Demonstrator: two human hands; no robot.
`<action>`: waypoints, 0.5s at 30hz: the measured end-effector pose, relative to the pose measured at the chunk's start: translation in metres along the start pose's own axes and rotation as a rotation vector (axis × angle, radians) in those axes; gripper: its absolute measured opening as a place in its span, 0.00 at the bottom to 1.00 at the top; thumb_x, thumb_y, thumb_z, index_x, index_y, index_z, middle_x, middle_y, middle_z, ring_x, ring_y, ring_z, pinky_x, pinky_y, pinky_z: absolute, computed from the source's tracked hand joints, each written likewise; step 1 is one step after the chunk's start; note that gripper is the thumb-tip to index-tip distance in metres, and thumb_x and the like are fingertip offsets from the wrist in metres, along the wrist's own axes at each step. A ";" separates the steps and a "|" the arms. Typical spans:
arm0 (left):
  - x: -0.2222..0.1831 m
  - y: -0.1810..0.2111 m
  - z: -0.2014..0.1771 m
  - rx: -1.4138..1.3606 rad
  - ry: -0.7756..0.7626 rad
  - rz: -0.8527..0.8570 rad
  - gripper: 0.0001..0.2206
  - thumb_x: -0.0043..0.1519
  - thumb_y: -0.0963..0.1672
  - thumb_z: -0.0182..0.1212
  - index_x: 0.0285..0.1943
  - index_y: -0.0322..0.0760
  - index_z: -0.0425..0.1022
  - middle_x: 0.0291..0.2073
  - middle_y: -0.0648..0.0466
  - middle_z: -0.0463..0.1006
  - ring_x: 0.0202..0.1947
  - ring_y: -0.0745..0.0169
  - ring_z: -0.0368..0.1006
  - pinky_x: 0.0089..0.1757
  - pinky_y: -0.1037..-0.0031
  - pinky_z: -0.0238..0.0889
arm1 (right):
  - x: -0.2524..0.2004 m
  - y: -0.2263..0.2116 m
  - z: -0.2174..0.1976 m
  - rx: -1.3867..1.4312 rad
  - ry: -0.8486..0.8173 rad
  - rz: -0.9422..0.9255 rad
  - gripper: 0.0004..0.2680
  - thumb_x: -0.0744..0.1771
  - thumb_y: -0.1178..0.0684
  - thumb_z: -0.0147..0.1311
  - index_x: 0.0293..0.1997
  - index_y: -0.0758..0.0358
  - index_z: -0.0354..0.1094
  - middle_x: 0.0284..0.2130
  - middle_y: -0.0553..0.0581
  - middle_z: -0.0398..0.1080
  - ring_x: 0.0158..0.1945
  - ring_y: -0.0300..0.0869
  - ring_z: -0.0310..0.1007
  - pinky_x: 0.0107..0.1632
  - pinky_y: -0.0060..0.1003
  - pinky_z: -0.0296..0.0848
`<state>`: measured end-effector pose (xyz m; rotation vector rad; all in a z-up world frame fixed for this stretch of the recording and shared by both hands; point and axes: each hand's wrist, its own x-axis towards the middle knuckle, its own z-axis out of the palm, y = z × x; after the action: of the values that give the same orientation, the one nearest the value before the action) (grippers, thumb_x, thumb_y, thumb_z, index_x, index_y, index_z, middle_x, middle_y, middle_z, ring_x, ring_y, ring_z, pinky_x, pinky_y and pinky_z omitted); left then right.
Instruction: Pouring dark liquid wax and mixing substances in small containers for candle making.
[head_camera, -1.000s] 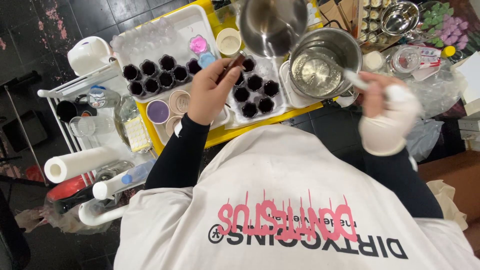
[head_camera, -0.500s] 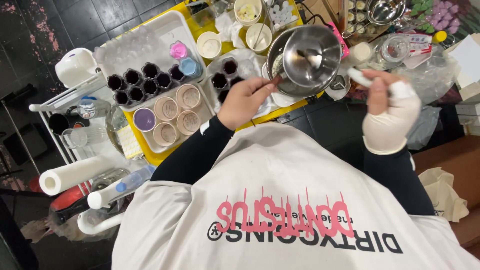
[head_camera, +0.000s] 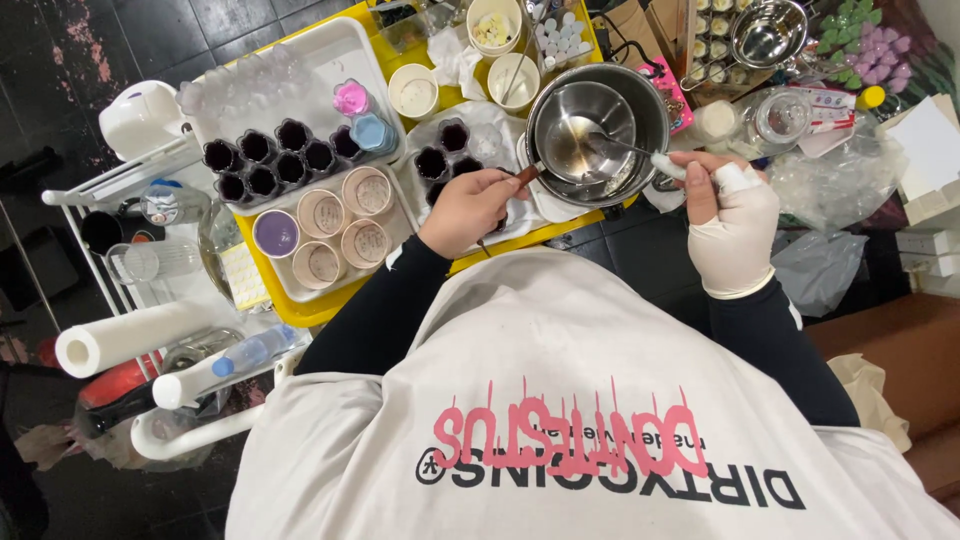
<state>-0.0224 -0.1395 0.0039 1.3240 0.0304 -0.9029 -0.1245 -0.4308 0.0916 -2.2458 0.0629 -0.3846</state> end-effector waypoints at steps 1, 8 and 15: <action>0.002 0.000 -0.004 -0.002 0.005 0.002 0.13 0.69 0.45 0.55 0.45 0.29 0.80 0.19 0.64 0.63 0.19 0.77 0.55 0.24 0.80 0.47 | 0.002 0.000 0.001 0.002 -0.004 -0.004 0.07 0.77 0.56 0.51 0.55 0.66 0.75 0.39 0.57 0.74 0.42 0.40 0.74 0.48 0.33 0.68; 0.001 0.026 -0.014 0.247 0.096 -0.055 0.13 0.66 0.46 0.57 0.46 0.31 0.82 0.20 0.62 0.69 0.18 0.75 0.61 0.23 0.79 0.54 | 0.014 -0.005 0.005 0.025 -0.087 -0.022 0.06 0.76 0.56 0.52 0.54 0.65 0.76 0.36 0.56 0.73 0.41 0.41 0.73 0.48 0.34 0.68; -0.013 0.017 -0.013 0.203 0.229 0.137 0.12 0.66 0.46 0.60 0.51 0.31 0.75 0.25 0.58 0.75 0.23 0.74 0.70 0.28 0.79 0.65 | 0.026 0.003 0.005 0.100 -0.172 -0.031 0.05 0.75 0.55 0.53 0.51 0.64 0.75 0.33 0.54 0.74 0.37 0.37 0.73 0.44 0.32 0.69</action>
<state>-0.0156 -0.1222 0.0205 1.5942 0.0260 -0.6478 -0.0981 -0.4332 0.0931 -2.1736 -0.0799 -0.2050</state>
